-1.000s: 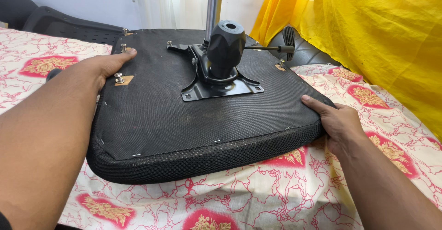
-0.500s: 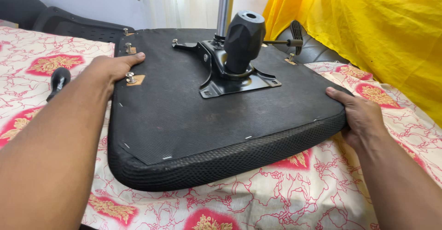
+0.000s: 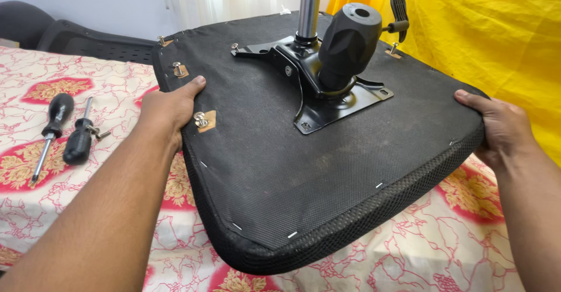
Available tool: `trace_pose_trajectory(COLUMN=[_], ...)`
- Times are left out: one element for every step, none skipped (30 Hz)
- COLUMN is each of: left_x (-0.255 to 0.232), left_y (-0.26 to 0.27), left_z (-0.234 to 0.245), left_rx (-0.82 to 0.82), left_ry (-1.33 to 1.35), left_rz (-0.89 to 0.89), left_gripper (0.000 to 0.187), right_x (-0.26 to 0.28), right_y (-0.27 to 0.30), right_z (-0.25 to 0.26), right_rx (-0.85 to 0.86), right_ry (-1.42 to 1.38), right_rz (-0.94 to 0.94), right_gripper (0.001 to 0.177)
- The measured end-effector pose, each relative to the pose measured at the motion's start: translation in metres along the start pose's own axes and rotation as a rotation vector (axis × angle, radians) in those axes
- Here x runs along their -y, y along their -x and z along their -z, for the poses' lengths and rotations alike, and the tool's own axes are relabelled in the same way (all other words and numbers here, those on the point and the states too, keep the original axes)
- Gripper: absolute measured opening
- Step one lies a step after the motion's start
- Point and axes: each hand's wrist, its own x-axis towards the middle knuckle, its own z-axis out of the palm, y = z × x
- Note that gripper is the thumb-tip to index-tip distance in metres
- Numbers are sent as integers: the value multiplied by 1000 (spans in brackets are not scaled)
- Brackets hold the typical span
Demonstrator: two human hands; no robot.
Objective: The person uses a screwdriver to remove screws from the underside of an office chair seat, detaching the central gas-lift mechanism and several metal brackets. The removed screws and brackets are placed on the table beside the seat.
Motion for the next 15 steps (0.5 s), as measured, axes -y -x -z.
trace_pose_trajectory(left_x=[-2,-3,-3,-3,-2,-2,-2,-1,1,4,7,9,12,15,18], left_y=[8,16,23,30,36,42,47,51,55,59,62,65,67,69,71], left_z=[-3,-7,-11,-15,-18,-21,-25,-30,-34,-39,-42,-44,-48,-52,-55], left_rx=[-5,-10,-14,-18,-21,-24,-23,-23,-25,-26,-30,-37,-37,-37,-24], left_ry=[-8,-15,-7,2,11,14,15,17,25,33,39,45,45,46,50], left_rz=[24,48,52,57,60,61,61,61,56,50,46,49,53,57,68], left_gripper=[63,64,64,64,64,63,62,61,61,61,61,60,59,58,58], right_x=[4,8,11,13,14,15,16,16,15,15,14,12,10,8,6], right_y=[-2,-3,-4,-4,-4,-4,-4,-4,-6,-9,-11,-12,-12,-13,-14], right_z=[6,12,18,23,28,32,38,44,48,51,55,59,65,71,76], right_rx=[-16,0,17,34,18,3,-15,-26,-32,-37,-37,-36,-43,-49,-51], right_ry=[17,10,1,-9,0,10,18,28,41,53,62,70,78,110,142], right_rz=[12,17,17,17,25,32,41,38,33,29,27,25,22,16,9], right_gripper=[32,32,32,32,32,33,33,32,32,31,31,30,30,30,30])
